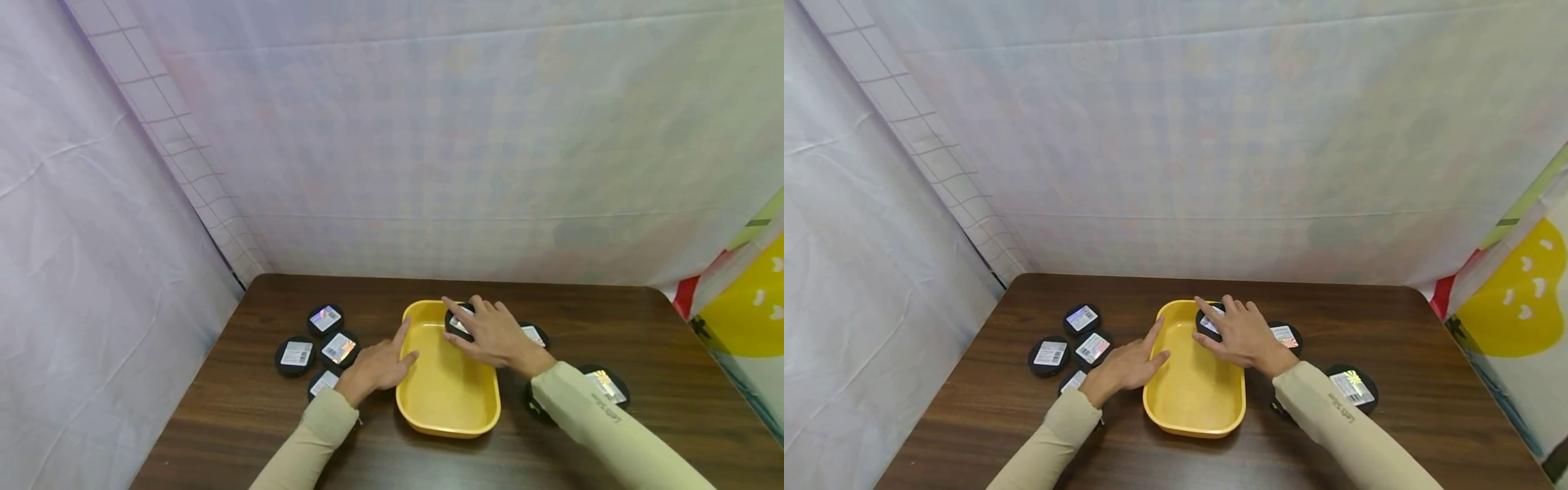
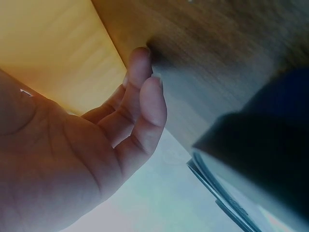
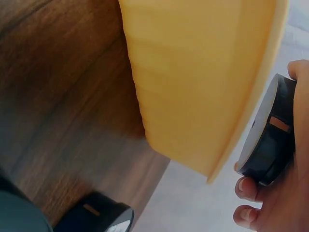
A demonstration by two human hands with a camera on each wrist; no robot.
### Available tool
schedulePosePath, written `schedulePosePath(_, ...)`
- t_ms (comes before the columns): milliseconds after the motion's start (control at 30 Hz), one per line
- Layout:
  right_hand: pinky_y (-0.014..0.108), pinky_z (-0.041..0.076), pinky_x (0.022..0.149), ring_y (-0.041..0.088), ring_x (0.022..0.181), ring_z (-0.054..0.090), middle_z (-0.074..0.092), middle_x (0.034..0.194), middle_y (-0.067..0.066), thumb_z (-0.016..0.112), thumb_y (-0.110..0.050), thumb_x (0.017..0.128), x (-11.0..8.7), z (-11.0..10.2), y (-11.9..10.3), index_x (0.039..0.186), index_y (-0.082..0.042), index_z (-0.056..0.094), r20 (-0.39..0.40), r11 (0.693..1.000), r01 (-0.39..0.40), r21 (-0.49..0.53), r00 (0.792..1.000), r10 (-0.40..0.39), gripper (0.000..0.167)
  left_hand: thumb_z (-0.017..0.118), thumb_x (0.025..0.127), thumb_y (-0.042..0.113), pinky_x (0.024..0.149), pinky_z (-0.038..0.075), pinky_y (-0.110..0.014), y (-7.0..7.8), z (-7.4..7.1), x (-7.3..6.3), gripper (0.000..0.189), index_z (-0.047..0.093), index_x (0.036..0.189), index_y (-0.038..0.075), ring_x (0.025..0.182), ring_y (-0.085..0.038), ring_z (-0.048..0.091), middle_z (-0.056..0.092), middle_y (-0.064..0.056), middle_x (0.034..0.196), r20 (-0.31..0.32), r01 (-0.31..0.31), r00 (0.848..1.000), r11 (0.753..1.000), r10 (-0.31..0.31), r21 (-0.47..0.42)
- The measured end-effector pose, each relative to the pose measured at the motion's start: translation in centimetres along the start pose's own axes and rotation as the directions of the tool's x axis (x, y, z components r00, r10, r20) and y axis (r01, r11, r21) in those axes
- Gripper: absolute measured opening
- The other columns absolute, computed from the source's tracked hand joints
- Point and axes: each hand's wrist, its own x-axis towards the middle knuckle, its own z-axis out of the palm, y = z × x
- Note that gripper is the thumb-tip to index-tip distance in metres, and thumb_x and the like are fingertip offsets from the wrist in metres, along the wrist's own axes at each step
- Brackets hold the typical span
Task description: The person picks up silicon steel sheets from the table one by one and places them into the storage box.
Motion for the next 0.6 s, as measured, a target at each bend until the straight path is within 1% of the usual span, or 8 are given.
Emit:
schedulePosePath(133, 0.045, 0.042, 0.074, 0.025, 0.077, 0.054, 0.055, 0.105, 0.015, 0.048, -0.063, 0.095, 0.0, 0.3, -0.3, 0.154, -0.022, 0.039, 0.009, 1.0, 0.01, 0.01, 1.0, -0.01, 0.072, 0.035, 0.103, 0.054, 0.092, 0.048, -0.046, 0.0, 0.0, 0.0, 0.071, -0.003, 0.16, 0.035, 0.112, -0.03, 0.063, 0.058, -0.015, 0.139, 0.001, 0.004, 1.0, 1.0, -0.004, 0.003)
schedulePosePath(200, 0.047, 0.043, 0.077, 0.026, 0.079, 0.055, 0.055, 0.107, 0.015, 0.046, -0.065, 0.096, 0.0, 0.5, -0.5, 0.154, -0.022, 0.039, 0.024, 1.0, 0.006, 0.014, 1.0, -0.007, 0.073, 0.036, 0.103, 0.053, 0.092, 0.048, -0.046, 0.0, 0.1, 0.1, 0.071, -0.003, 0.159, 0.036, 0.111, -0.03, 0.063, 0.057, -0.015, 0.139, 0.001, 0.005, 1.0, 1.0, -0.005, 0.001)
schedulePosePath(333, 0.053, 0.044, 0.085, 0.032, 0.088, 0.058, 0.055, 0.116, 0.019, 0.042, -0.067, 0.096, 0.0, 0.9, -0.6, 0.155, -0.023, 0.036, 0.063, 1.0, -0.006, 0.018, 0.998, 0.005, 0.074, 0.037, 0.103, 0.052, 0.092, 0.048, -0.047, 0.0, 0.1, 0.1, 0.071, -0.003, 0.159, 0.036, 0.112, -0.031, 0.062, 0.057, -0.016, 0.139, -0.001, 0.002, 1.0, 1.0, -0.002, -0.001)
schedulePosePath(433, 0.056, 0.043, 0.09, 0.035, 0.097, 0.059, 0.055, 0.124, 0.021, 0.042, -0.067, 0.096, 0.0, 1.2, -0.6, 0.155, -0.023, 0.035, 0.08, 1.0, -0.009, 0.029, 0.997, 0.007, 0.074, 0.037, 0.103, 0.052, 0.092, 0.048, -0.047, 0.0, 0.0, 0.0, 0.071, -0.003, 0.159, 0.036, 0.112, -0.031, 0.063, 0.057, -0.016, 0.139, -0.004, 0.0, 1.0, 1.0, 0.0, 0.003)
schedulePosePath(600, 0.058, 0.043, 0.092, 0.037, 0.104, 0.059, 0.054, 0.129, 0.022, 0.043, -0.065, 0.096, 0.0, 1.5, -0.7, 0.154, -0.021, 0.037, 0.072, 0.999, 0.004, 0.044, 0.997, -0.007, 0.073, 0.036, 0.103, 0.053, 0.094, 0.047, -0.048, 0.0, 0.0, 0.0, 0.071, -0.003, 0.159, 0.037, 0.115, -0.033, 0.061, 0.056, -0.017, 0.141, 0.001, 0.007, 1.0, 1.0, -0.007, 0.007)
